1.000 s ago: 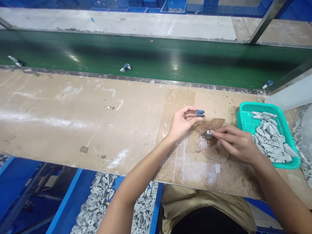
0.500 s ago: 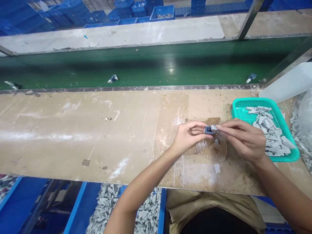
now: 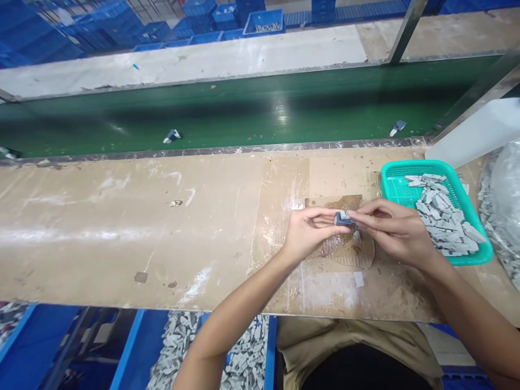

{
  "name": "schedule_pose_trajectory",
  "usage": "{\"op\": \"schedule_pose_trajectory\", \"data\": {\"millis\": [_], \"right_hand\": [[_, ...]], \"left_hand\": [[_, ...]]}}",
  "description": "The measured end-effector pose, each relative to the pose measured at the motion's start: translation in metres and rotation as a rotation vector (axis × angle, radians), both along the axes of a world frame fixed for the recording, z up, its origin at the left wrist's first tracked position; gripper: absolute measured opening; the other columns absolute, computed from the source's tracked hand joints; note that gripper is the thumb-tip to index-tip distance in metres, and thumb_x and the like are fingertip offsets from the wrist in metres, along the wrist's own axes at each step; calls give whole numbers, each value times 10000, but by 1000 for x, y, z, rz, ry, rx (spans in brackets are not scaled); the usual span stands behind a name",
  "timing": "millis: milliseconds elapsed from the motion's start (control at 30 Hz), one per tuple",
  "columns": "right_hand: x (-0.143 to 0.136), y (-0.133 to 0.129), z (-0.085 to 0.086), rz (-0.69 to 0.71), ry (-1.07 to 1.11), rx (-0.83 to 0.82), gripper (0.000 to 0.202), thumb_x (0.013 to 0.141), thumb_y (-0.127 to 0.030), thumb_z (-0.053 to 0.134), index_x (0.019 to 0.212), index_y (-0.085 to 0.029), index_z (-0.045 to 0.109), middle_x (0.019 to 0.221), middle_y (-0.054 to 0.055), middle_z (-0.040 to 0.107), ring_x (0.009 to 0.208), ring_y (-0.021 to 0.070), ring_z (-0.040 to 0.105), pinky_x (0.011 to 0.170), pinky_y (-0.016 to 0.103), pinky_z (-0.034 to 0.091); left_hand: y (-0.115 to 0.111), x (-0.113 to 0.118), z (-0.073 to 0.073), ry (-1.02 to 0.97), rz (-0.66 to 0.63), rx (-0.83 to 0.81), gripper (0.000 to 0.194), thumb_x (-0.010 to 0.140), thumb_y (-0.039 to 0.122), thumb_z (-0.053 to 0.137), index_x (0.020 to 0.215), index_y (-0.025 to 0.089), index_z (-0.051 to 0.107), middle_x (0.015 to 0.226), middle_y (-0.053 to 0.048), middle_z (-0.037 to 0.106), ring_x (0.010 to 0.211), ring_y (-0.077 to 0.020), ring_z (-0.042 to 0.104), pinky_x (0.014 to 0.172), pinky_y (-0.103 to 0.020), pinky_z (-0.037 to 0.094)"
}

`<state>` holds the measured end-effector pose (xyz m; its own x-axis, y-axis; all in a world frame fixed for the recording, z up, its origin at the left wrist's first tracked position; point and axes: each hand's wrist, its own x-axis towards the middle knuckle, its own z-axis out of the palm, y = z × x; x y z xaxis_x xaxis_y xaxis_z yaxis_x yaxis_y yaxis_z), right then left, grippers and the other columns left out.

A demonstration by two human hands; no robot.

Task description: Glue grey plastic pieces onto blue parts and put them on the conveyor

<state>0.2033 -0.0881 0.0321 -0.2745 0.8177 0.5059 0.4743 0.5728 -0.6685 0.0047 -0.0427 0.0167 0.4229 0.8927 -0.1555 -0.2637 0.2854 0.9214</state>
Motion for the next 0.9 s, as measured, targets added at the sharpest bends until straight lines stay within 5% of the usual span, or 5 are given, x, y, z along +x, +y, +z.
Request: {"op": "schedule_pose_trajectory", "data": {"millis": [433,900], "right_hand": [[-2,2,0,-24,-14,-40,448,913,-16,488,1179,-261,751,857,41,682,759,134,641,619,236,515],[-13,3,-17,-61,61,-105,346,956,-98,504,1088,-252,785,807,31,645,689,120,613,580,242,479]], "left_hand": [[-15,10,-12,-17,94,-113,318,539,157,931,823,203,796,788,-38,790,693,-139,754,712,-221,633],[-13,12,5,105,207,-129,355,488,164,939,809,158,788,753,-57,782,653,-149,738,666,-237,625]]}}
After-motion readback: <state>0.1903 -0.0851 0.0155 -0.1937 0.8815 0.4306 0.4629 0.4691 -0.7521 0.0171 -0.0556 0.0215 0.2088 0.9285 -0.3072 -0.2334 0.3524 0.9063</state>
